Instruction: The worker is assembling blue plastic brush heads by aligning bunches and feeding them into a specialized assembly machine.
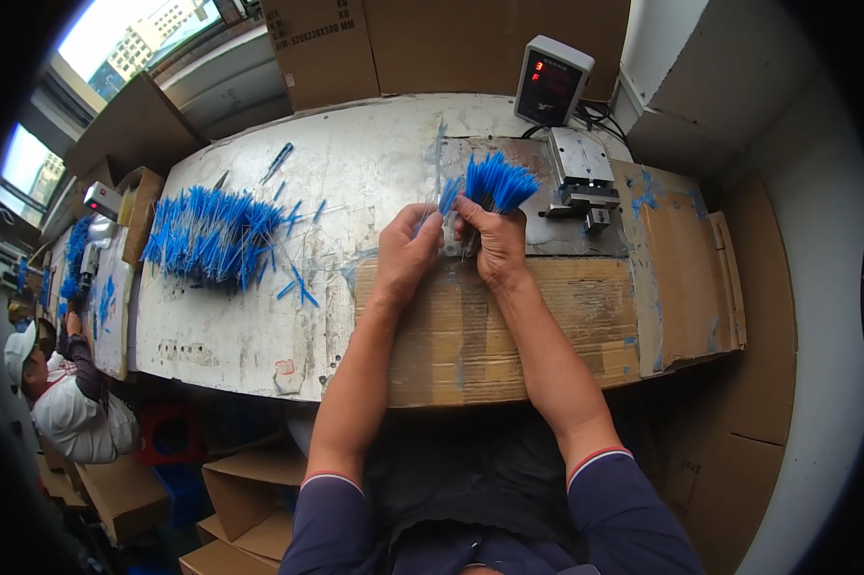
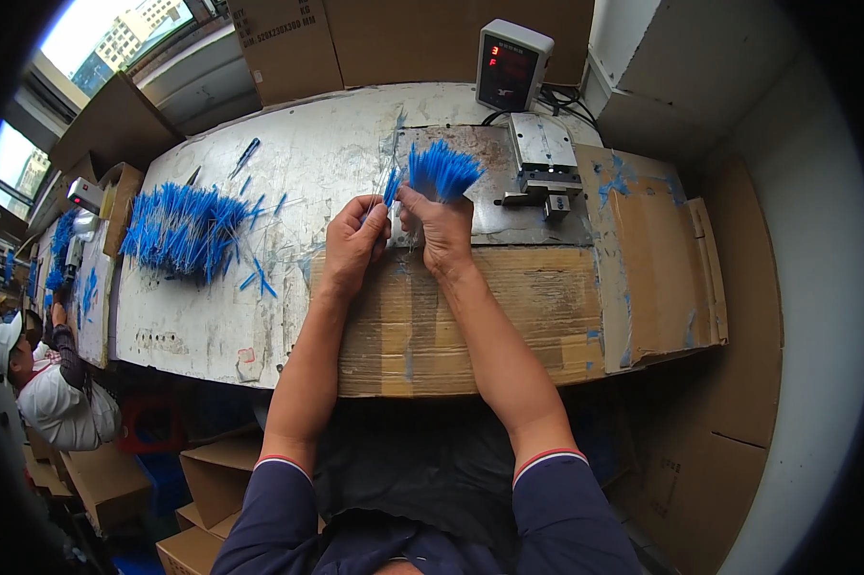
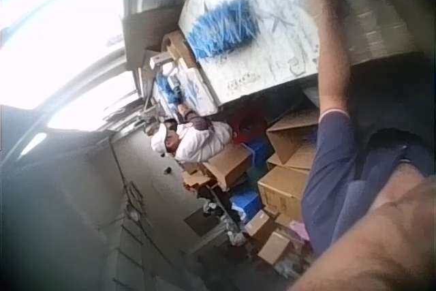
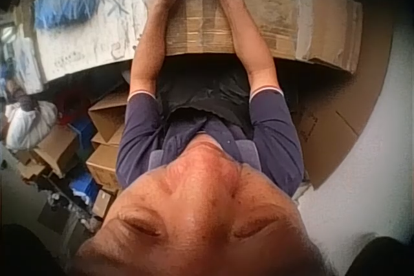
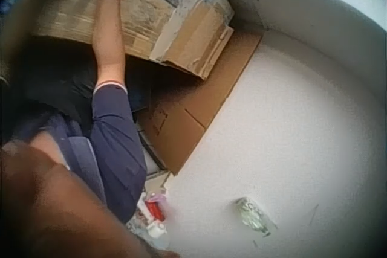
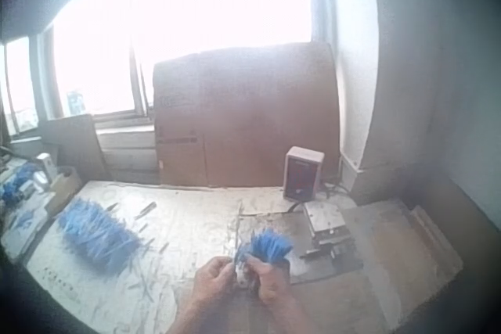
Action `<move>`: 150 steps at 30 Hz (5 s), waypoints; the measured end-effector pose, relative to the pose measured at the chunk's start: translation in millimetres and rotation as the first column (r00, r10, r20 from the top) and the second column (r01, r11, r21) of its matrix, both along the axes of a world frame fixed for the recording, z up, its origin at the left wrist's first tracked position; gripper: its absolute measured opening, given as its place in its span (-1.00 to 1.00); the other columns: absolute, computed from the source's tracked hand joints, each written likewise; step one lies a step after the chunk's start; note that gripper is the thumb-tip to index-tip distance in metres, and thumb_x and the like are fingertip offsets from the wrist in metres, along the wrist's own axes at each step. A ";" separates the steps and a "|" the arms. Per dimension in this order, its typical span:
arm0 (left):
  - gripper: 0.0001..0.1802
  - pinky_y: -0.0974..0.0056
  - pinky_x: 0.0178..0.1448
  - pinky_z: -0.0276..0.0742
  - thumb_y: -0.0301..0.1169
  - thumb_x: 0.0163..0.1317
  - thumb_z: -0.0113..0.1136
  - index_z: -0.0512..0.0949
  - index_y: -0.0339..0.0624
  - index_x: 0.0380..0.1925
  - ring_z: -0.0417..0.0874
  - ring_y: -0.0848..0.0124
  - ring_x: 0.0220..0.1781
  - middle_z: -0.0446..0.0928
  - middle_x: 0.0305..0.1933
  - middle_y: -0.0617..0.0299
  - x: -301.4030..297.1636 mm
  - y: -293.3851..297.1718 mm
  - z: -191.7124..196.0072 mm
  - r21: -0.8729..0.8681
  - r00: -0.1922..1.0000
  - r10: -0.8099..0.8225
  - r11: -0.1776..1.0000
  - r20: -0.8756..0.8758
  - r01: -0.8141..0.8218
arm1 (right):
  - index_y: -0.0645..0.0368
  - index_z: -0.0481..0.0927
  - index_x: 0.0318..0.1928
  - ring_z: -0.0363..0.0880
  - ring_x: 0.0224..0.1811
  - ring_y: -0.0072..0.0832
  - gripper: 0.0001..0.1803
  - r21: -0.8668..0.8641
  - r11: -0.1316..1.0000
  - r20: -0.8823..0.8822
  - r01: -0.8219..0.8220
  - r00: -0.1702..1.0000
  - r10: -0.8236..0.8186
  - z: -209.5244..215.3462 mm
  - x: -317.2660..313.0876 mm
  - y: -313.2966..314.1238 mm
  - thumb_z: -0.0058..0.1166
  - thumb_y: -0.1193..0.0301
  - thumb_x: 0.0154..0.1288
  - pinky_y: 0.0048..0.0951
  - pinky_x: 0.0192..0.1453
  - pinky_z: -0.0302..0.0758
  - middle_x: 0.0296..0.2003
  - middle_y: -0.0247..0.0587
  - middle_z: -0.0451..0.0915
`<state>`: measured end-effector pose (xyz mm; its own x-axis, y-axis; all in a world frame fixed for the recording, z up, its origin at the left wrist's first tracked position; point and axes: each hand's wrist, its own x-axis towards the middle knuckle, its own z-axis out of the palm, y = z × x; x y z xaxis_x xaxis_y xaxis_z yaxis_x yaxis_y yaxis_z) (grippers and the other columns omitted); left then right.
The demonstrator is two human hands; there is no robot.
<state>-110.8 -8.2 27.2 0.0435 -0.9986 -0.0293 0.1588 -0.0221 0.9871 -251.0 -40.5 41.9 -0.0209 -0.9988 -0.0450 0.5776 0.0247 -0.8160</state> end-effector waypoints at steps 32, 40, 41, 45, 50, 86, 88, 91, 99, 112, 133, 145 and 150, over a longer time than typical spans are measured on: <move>-0.82 0.55 -0.54 0.18 -0.29 0.48 0.23 0.54 -0.15 -0.11 0.34 0.72 -0.57 0.56 -0.39 0.39 0.1 -2.1 -2.4 0.005 0.998 0.021 1.000 0.064 -0.021 | 0.25 0.71 -0.24 0.66 -0.46 -0.48 -0.83 -0.073 0.997 -0.101 0.013 0.995 -0.021 0.1 -2.1 -3.3 0.43 0.56 0.16 -0.47 -0.35 0.58 -0.40 -0.26 0.71; -0.76 0.56 -0.55 0.15 -0.17 0.56 0.11 0.50 -0.11 -0.13 0.34 0.70 -0.59 0.57 -0.38 0.36 3.1 0.6 8.2 0.021 0.984 -0.048 0.998 -0.171 0.052 | 0.23 0.67 -0.21 0.65 -0.51 -0.44 -0.83 -0.045 0.981 0.148 0.188 0.972 -0.180 -5.7 -18.7 -16.9 0.35 0.59 0.16 -0.42 -0.38 0.62 -0.44 -0.26 0.70; -0.76 0.56 -0.55 0.15 -0.17 0.56 0.11 0.50 -0.11 -0.13 0.34 0.70 -0.59 0.57 -0.38 0.36 3.4 0.4 8.3 0.020 0.984 -0.053 0.998 -0.170 0.057 | 0.24 0.65 -0.19 0.62 -0.52 -0.46 -0.82 -0.072 0.987 0.120 0.144 0.984 -0.135 -6.6 -16.8 -15.8 0.34 0.57 0.19 -0.41 -0.39 0.61 -0.44 -0.27 0.66; -0.77 0.56 -0.56 0.16 -0.19 0.55 0.11 0.50 -0.11 -0.13 0.35 0.69 -0.60 0.57 -0.38 0.36 5.6 0.6 5.4 0.041 0.980 -0.048 0.998 -0.193 0.057 | 0.28 0.64 -0.19 0.54 -0.56 -0.51 -0.82 -0.085 0.995 0.014 0.056 0.998 -0.055 8.7 -5.3 -1.2 0.35 0.57 0.19 -0.44 -0.45 0.53 -0.46 -0.28 0.62; -0.83 0.56 -0.55 0.20 -0.28 0.51 0.18 0.51 -0.13 -0.11 0.37 0.69 -0.59 0.58 -0.37 0.35 3.1 -0.3 1.8 -0.011 0.989 -0.056 0.998 -0.134 0.055 | 0.31 0.67 -0.21 0.53 -0.58 -0.55 -0.83 -0.102 0.993 -0.065 0.057 0.996 -0.064 10.9 -0.1 4.2 0.34 0.61 0.18 -0.49 -0.47 0.49 -0.45 -0.28 0.64; -0.79 0.56 -0.53 0.22 -0.21 0.53 0.13 0.56 -0.08 -0.20 0.40 0.68 -0.59 0.57 -0.39 0.39 8.1 3.2 11.9 0.065 0.974 -0.167 0.982 -0.155 0.178 | 0.24 0.69 -0.20 0.60 -0.45 -0.55 -0.83 -0.091 0.989 -0.060 -0.112 0.992 0.107 -0.5 -4.4 -0.1 0.39 0.57 0.19 -0.49 -0.38 0.52 -0.37 -0.28 0.69; -0.76 0.56 -0.52 0.23 -0.17 0.56 0.08 0.55 -0.08 -0.20 0.39 0.67 -0.59 0.56 -0.39 0.39 6.2 2.5 14.1 0.059 0.964 -0.164 0.982 -0.211 0.180 | 0.24 0.68 -0.21 0.60 -0.44 -0.55 -0.84 -0.088 0.988 -0.034 -0.123 0.992 0.121 -0.5 -5.4 -0.7 0.38 0.56 0.20 -0.48 -0.39 0.52 -0.37 -0.29 0.69; -0.73 0.56 -0.51 0.24 -0.15 0.58 0.03 0.53 -0.08 -0.20 0.40 0.67 -0.58 0.55 -0.39 0.39 6.2 3.5 16.4 0.053 0.965 -0.164 0.982 -0.205 0.179 | 0.24 0.68 -0.20 0.59 -0.44 -0.55 -0.83 -0.040 0.991 -0.046 -0.128 0.991 0.126 1.6 -3.8 -0.1 0.38 0.55 0.21 -0.49 -0.39 0.51 -0.37 -0.28 0.68; -0.77 0.55 -0.46 0.33 -0.18 0.53 0.13 0.53 -0.09 -0.22 0.45 0.64 -0.54 0.57 -0.38 0.35 10.5 1.4 7.5 0.056 0.963 -0.142 0.986 -0.228 0.158 | 0.25 0.69 -0.19 0.58 -0.46 -0.56 -0.80 -0.090 0.990 -0.085 -0.110 0.991 0.103 -1.4 1.2 2.6 0.41 0.57 0.17 -0.51 -0.38 0.51 -0.36 -0.29 0.69; -0.81 0.50 -0.40 0.45 -0.25 0.53 0.16 0.52 -0.14 -0.12 0.53 0.59 -0.47 0.60 -0.34 0.32 9.2 1.3 5.9 0.028 0.956 -0.196 0.978 -0.220 0.207 | 0.20 0.67 -0.23 0.56 -0.57 -0.53 -0.87 0.031 0.976 0.084 -0.216 0.974 0.213 2.6 -2.7 4.1 0.35 0.49 0.25 -0.49 -0.48 0.52 -0.45 -0.30 0.65; -0.84 0.56 -0.50 0.27 -0.28 0.53 0.12 0.48 -0.13 -0.11 0.47 0.65 -0.52 0.61 -0.37 0.30 7.0 4.3 15.1 0.009 0.976 -0.127 0.991 -0.175 0.130 | 0.23 0.67 -0.29 0.56 -0.56 -0.56 -0.93 -0.007 0.970 -0.054 -0.242 0.969 0.241 9.2 -2.8 6.7 0.30 0.55 0.21 -0.53 -0.47 0.44 -0.48 -0.30 0.65; -0.82 0.53 -0.46 0.28 -0.24 0.56 0.09 0.47 -0.10 -0.14 0.39 0.64 -0.54 0.54 -0.39 0.34 9.0 0.6 5.4 0.024 0.968 -0.089 0.995 -0.233 0.097 | 0.24 0.65 -0.23 0.72 -0.37 -0.37 -0.86 0.078 0.992 0.182 0.100 0.977 -0.112 2.6 -7.5 -3.8 0.30 0.50 0.21 -0.40 -0.29 0.65 -0.29 -0.12 0.74; -0.84 0.55 -0.47 0.25 -0.28 0.55 0.12 0.47 -0.11 -0.12 0.36 0.67 -0.55 0.54 -0.38 0.35 1.4 -2.2 -0.8 -0.020 0.992 -0.043 0.999 -0.119 0.041 | 0.30 0.63 -0.24 0.76 -0.33 -0.24 -0.90 0.122 0.968 0.272 0.220 0.930 -0.246 -20.4 -33.0 -27.1 0.22 0.53 0.27 -0.23 -0.22 0.73 -0.29 -0.06 0.74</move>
